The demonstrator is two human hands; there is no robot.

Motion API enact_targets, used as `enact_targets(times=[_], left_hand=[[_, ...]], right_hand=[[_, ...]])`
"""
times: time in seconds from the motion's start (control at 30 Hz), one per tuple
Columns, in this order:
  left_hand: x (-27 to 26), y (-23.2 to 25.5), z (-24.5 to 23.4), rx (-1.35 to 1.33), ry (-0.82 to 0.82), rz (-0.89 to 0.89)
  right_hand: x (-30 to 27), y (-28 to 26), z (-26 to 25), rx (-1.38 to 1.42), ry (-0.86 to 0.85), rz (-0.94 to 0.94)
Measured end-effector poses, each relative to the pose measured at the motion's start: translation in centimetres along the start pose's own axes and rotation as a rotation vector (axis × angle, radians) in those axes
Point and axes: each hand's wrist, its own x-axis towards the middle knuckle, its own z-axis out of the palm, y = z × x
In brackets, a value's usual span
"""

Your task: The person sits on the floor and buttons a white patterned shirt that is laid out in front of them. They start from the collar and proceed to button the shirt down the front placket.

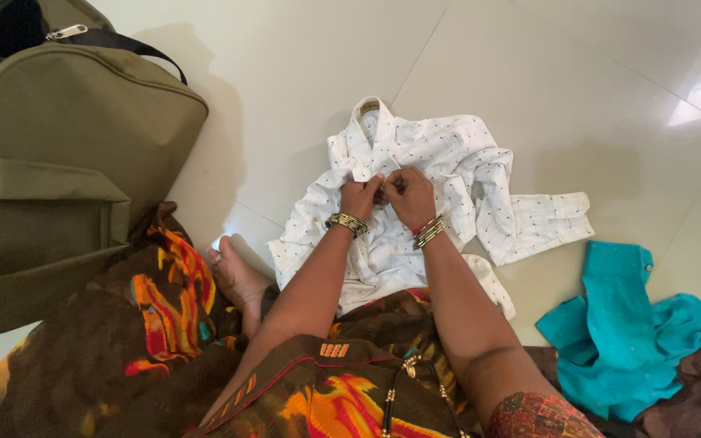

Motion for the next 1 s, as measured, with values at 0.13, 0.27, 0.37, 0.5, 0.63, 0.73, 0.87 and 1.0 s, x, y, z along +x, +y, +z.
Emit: enact_targets(times=[0.13, 0.27, 0.37, 0.5, 0.63, 0.73, 0.87, 1.0], left_hand=[[-0.2, 0.5, 0.3, 0.193, 0.039, 0.047], [-0.3, 1.7, 0.5, 0.373, 0.059, 0.065], [0.1, 2.3, 0.5, 0.566, 0.108, 0.074], [0.6, 2.8, 0.7, 0.765, 0.201, 0.087], [-0.4, 3.9, 1.3, 0.677, 0.269, 0.033], [-0.8, 4.4, 1.4, 0.659, 0.274, 0.045], [-0.1, 3.5, 1.2, 0.734, 0.25, 0.097], [1.0, 2.0, 1.1, 0.853, 0.263, 0.118]], right_hand=[[-0.1, 0.3, 0.2, 0.037, 0.033, -0.046], [-0.2, 0.6, 0.5, 0.014, 0.065, -0.038], [-0.2, 0.9, 0.7, 0.009, 0.073, -0.03], [-0.1, 1.6, 1.1, 0.022, 0.08, -0.041], [-0.2, 2.2, 1.6, 0.016, 0.09, -0.07], [-0.2, 2.1, 1.6, 0.039, 0.057, -0.006], [-0.2, 2.0, 1.5, -0.016, 0.04, -0.052], [-0.3, 1.9, 1.5, -0.036, 0.029, -0.098]])
